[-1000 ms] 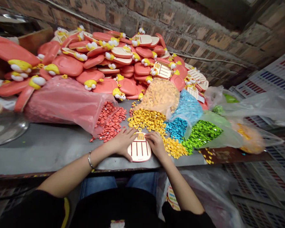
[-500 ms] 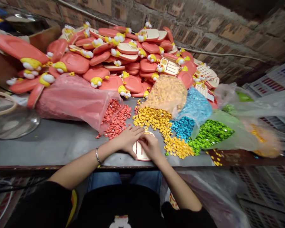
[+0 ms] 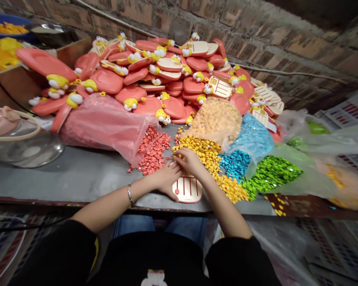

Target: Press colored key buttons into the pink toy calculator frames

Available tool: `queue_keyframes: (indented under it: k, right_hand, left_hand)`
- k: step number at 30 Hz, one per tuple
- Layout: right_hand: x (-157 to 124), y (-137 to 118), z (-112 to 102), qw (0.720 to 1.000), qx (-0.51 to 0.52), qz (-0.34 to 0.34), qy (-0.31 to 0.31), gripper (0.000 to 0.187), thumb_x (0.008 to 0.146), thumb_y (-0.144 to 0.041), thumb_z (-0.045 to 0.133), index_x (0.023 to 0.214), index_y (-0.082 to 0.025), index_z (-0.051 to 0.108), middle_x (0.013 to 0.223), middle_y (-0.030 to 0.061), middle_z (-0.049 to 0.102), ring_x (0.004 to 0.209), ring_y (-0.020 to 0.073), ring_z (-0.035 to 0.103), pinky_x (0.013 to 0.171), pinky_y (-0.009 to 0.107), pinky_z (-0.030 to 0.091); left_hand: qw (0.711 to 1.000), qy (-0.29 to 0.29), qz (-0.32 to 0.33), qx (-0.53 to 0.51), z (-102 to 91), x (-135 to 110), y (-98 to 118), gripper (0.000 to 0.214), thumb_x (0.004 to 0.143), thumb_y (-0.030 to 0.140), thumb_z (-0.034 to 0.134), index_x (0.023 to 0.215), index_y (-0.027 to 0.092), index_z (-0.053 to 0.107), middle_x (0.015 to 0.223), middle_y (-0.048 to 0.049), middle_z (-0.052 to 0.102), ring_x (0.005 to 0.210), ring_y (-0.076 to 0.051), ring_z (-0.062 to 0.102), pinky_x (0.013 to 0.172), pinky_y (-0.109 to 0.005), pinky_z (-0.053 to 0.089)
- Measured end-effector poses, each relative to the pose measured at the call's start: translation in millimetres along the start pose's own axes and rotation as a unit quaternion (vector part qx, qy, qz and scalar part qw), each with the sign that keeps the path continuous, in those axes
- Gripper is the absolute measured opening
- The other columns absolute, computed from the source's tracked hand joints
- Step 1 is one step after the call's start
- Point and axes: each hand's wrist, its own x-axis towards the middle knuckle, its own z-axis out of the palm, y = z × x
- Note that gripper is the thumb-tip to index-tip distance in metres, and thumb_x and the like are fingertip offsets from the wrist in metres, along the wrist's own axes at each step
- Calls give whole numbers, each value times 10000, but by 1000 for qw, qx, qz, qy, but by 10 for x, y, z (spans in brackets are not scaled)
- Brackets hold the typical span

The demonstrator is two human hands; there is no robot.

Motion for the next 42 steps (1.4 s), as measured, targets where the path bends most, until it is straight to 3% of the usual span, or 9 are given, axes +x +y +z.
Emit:
queue_keyframes:
  k: [4, 7, 9, 12, 18, 22, 30, 38, 42]
  right_hand:
    - [474, -78, 205, 984, -120, 3, -130, 163, 825, -111, 571, 882, -156, 718, 882, 69, 697, 763, 166, 591, 705, 252, 433]
    - [574, -99, 251, 979, -116, 11, -170, 181, 818, -90, 552, 867, -140, 719, 827, 49, 694, 702, 142, 571, 668, 234, 420]
    - [542, -58, 221, 987, -74, -8, -142, 210, 813, -58, 542, 891, -140, 719, 876, 51, 686, 746, 139, 576, 705, 234, 435]
    - [350, 70, 92, 998, 35, -44, -20, 227, 827, -39, 533, 906, -159, 710, 922, 57, 653, 843, 154, 588, 791, 273, 468]
    - [-457, 343, -169, 962, 187, 21, 200, 72, 883, -236, 583, 871, -220, 652, 947, 55, 582, 854, 179, 601, 715, 301, 528]
    - [-845, 446, -75, 976, 85, 54, 195, 78, 888, -206, 572, 862, -217, 644, 876, 52, 627, 855, 204, 602, 756, 343, 513]
    - [-996, 481, 127, 980, -46, 28, 191, 155, 902, -175, 545, 815, -196, 672, 891, 91, 685, 873, 236, 602, 794, 386, 493]
    - [-1089, 272, 111, 988, 65, 65, 122, 59, 863, -202, 599, 892, -211, 650, 808, 50, 679, 764, 204, 639, 696, 321, 508]
    - [-1001, 239, 183, 975, 97, 137, 149, 259, 801, -195, 647, 1052, -219, 586, 772, 19, 691, 679, 196, 645, 657, 314, 504]
  left_hand:
    - [1000, -5, -12, -4, -9, -7, 0, 1093, 568, 777, 666, 1369, 78, 415, 1413, -253, 428, 1297, -453, 354, 1081, -561, 213]
    - [1000, 4, -3, -14, -10, -8, -12, 1102, 583, 800, 639, 1373, 68, 408, 1395, -251, 447, 1299, -437, 360, 1097, -539, 200]
    - [1000, 6, -1, -20, -15, -3, -16, 1127, 572, 818, 630, 1381, 67, 400, 1402, -250, 439, 1308, -432, 352, 1111, -526, 175]
    - [1000, 9, -1, -20, -23, 4, -17, 1194, 549, 841, 619, 1428, 80, 345, 1474, -244, 353, 1354, -430, 284, 1127, -516, 123]
    - [999, -14, -30, 13, -54, -1, 8, 1219, 569, 847, 603, 1506, 158, 238, 1559, -219, 205, 1420, -426, 140, 1114, -553, 73]
    - [998, -29, -58, 24, -106, 7, 37, 1219, 544, 837, 635, 1497, 159, 291, 1537, -231, 256, 1383, -452, 217, 1090, -557, 151]
    - [998, -24, -48, 26, -109, 31, 16, 1172, 598, 835, 581, 1471, 98, 319, 1514, -208, 327, 1357, -414, 288, 1092, -487, 214]
    - [999, -12, -30, 17, -75, 36, -23, 1185, 587, 827, 595, 1468, 90, 303, 1510, -197, 341, 1373, -400, 280, 1073, -452, 253]
    - [999, -2, -43, 22, -72, 29, -54, 1176, 602, 813, 604, 1481, 105, 275, 1513, -189, 340, 1373, -399, 279, 1080, -458, 230]
